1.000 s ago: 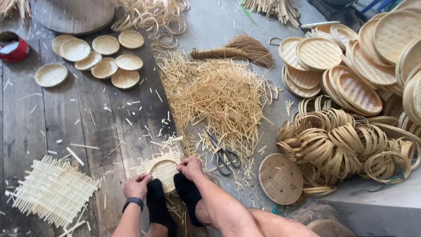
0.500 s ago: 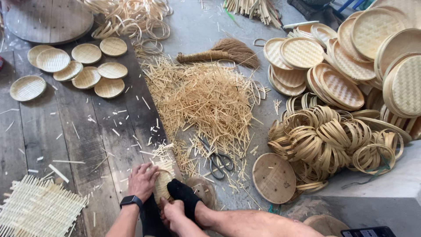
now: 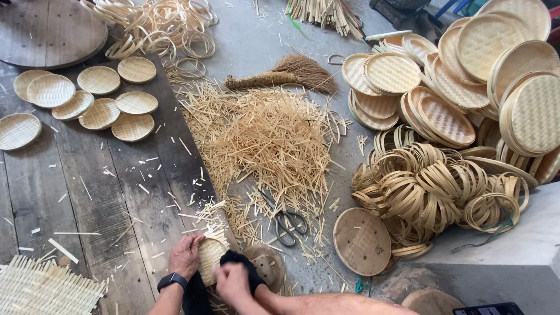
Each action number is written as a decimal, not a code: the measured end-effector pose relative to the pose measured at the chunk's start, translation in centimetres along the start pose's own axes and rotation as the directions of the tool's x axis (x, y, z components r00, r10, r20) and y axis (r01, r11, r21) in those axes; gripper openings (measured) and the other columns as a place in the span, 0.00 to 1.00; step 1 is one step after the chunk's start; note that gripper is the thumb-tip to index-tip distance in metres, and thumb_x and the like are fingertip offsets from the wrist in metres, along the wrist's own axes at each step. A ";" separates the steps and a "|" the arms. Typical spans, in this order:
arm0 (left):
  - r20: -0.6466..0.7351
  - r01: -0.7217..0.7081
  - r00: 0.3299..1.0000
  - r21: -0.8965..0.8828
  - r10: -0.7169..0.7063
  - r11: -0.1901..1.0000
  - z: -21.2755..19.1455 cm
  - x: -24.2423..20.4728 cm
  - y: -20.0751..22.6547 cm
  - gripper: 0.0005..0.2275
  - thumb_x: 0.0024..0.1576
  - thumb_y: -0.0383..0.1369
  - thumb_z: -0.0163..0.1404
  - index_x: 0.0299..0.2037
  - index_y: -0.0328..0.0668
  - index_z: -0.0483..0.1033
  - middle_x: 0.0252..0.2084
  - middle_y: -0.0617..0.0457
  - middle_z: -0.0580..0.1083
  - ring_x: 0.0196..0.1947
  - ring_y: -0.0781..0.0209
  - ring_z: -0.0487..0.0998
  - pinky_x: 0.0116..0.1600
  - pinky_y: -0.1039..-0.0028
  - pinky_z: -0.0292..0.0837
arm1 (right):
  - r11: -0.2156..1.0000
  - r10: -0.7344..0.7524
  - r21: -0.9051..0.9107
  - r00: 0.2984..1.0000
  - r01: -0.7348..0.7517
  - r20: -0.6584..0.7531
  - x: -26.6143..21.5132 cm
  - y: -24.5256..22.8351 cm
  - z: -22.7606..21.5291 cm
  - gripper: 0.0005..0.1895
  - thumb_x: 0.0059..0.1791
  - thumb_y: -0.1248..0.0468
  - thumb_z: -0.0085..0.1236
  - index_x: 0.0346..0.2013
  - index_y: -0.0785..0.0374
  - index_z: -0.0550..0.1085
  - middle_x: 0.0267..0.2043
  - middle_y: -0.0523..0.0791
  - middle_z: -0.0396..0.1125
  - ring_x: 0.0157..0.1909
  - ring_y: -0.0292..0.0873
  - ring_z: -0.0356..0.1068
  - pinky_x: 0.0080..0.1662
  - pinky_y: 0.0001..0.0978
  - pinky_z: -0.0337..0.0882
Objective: The person weaves thin bamboo strips into a square lattice, wraps strips around a circular wooden form, and uses large shears to trim excess material.
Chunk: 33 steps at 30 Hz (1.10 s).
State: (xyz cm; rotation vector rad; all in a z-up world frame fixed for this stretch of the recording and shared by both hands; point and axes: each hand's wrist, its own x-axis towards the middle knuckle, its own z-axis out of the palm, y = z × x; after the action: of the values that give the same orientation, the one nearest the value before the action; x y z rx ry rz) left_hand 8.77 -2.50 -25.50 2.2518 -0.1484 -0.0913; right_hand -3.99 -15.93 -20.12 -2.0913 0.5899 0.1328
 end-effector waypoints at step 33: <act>0.375 0.466 0.869 -0.409 -0.321 0.784 2.1 2.8 -4.7 0.19 0.59 0.46 0.55 0.37 0.35 0.87 0.34 0.46 0.81 0.34 0.61 0.76 0.41 0.69 0.72 | 0.943 0.209 0.256 0.977 -0.213 0.043 10.6 -0.3 -1.0 0.21 0.38 0.52 0.79 0.19 0.64 0.78 0.21 0.40 0.72 0.24 0.32 0.66 0.31 0.28 0.69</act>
State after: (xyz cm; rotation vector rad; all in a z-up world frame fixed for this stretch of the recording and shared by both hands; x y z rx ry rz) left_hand 11.69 -1.57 -30.49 1.7116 0.1898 -0.6217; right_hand 5.34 -20.45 -22.67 -1.7692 0.7793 0.1837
